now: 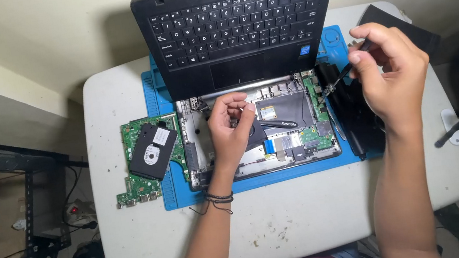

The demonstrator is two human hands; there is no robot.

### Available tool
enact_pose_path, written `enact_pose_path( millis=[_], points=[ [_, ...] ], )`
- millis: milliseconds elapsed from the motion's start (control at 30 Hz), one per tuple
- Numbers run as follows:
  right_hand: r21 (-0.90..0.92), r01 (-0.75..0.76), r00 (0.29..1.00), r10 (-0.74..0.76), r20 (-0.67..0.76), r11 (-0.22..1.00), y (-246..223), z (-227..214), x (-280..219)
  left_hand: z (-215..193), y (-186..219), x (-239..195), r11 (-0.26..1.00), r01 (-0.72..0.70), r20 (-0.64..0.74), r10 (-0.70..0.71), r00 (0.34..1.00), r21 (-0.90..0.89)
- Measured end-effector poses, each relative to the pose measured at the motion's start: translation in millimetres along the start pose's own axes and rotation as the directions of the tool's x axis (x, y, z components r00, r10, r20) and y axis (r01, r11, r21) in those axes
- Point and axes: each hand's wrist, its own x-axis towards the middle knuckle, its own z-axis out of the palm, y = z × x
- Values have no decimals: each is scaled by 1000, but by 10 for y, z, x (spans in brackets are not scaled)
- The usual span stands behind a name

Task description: The person removes a laptop fan from a disassembled laptop and cleans it with a toothbrush. They use a screwdriver to detach the fan, then brush the fan blades and housing to remove dust.

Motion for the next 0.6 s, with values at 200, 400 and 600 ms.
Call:
enact_pose_path(
  millis=[200, 400, 600],
  points=[
    [-108, 1, 999, -5, -34, 994, 28, -13, 2, 0, -20, -1, 1000, -12, -2, 12, 1000, -4],
    [55, -131, 985, 124, 121, 990, -184, -121, 22, 0, 22, -1, 1000, 10, 5, -10, 1000, -3],
    [-131, 59, 997, -66, -49, 990, 4, 106, -21, 1, 5, -2, 1000, 1, 2, -1, 1000, -20]
  ],
)
